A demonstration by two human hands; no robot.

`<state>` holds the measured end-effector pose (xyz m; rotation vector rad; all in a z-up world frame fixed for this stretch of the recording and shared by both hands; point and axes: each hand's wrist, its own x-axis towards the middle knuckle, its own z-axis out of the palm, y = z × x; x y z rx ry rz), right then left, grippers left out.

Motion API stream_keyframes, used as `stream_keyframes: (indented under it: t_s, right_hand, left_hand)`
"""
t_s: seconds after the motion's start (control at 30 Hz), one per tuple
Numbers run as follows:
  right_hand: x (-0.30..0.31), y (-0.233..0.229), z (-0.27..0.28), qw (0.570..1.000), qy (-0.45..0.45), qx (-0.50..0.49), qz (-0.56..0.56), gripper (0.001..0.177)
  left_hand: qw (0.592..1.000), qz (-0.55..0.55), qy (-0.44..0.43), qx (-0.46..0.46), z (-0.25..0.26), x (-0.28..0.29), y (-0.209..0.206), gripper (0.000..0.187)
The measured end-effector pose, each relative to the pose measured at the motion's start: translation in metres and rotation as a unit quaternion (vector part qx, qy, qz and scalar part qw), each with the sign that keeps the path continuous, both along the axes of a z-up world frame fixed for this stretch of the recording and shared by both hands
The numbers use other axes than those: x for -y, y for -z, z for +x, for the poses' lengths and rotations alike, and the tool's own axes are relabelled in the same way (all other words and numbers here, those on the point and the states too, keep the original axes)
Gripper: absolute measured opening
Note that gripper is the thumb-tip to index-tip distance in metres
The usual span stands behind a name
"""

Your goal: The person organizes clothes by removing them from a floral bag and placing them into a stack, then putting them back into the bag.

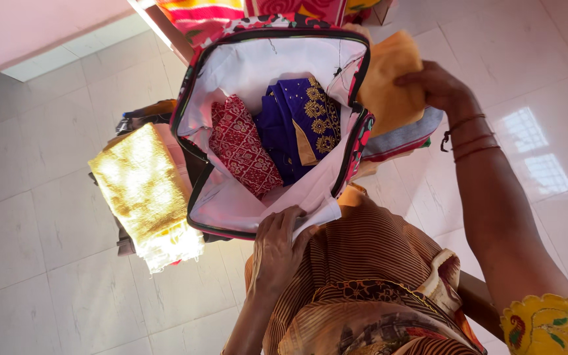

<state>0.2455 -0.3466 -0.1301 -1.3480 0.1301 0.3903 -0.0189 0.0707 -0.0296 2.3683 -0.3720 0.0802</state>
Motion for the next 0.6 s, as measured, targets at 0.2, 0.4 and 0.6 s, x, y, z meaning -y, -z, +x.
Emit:
stream_keyframes:
  t_s: [0.2, 0.4, 0.6]
  right_hand:
    - [-0.002, 0.036, 0.006, 0.990, 0.047, -0.010, -0.130, 0.052]
    - [0.030, 0.084, 0.016, 0.768, 0.045, 0.260, -0.584, 0.084]
    - [-0.001, 0.008, -0.018, 0.658, 0.056, 0.464, -0.591, 0.052]
  left_hand:
    - [1.000, -0.010, 0.004, -0.025, 0.007, -0.003, 0.003, 0.038]
    - [1.000, -0.003, 0.012, 0.004, 0.001, -0.006, 0.006, 0.036]
    - [0.999, 0.006, 0.022, 0.025, -0.013, -0.010, 0.007, 0.050]
